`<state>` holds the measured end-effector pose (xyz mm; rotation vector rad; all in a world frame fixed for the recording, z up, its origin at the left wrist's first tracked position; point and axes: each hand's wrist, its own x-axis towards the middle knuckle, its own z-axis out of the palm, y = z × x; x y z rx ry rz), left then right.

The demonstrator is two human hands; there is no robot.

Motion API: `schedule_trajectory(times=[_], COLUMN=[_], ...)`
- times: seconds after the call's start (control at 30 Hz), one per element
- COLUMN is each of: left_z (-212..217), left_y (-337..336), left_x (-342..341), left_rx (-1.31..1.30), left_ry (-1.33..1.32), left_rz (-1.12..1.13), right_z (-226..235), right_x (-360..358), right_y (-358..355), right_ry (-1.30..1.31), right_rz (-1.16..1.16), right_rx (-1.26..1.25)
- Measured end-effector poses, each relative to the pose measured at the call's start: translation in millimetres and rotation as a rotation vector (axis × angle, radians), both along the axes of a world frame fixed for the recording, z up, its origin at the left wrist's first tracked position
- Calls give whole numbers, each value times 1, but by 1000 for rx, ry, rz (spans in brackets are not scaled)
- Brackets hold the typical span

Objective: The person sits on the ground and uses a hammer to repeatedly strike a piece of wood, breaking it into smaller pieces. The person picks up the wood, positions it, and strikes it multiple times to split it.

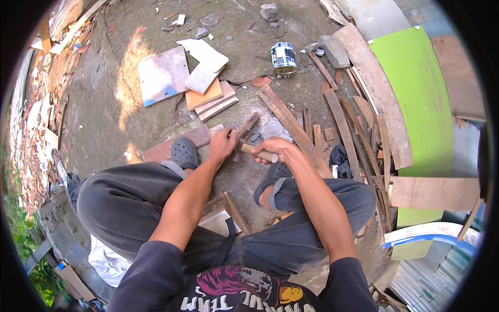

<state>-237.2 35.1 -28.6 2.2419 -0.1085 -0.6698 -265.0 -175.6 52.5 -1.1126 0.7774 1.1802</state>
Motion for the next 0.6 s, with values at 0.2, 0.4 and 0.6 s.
schedule_trajectory(times=[0.2,0.4,0.6], left_z=[33,38,27], left_y=[1,-33,-44], left_x=[3,1,38], left_rx=[-149,-151,-321], left_ry=[-254,-275,-224], left_rz=[-313,-243,-9], right_z=[-31,-30,-17], right_x=[46,88,75], right_y=[8,2,-6], right_ry=[99,50,-274], right_rz=[-71,-109,-247], right_rx=[66,11,-311])
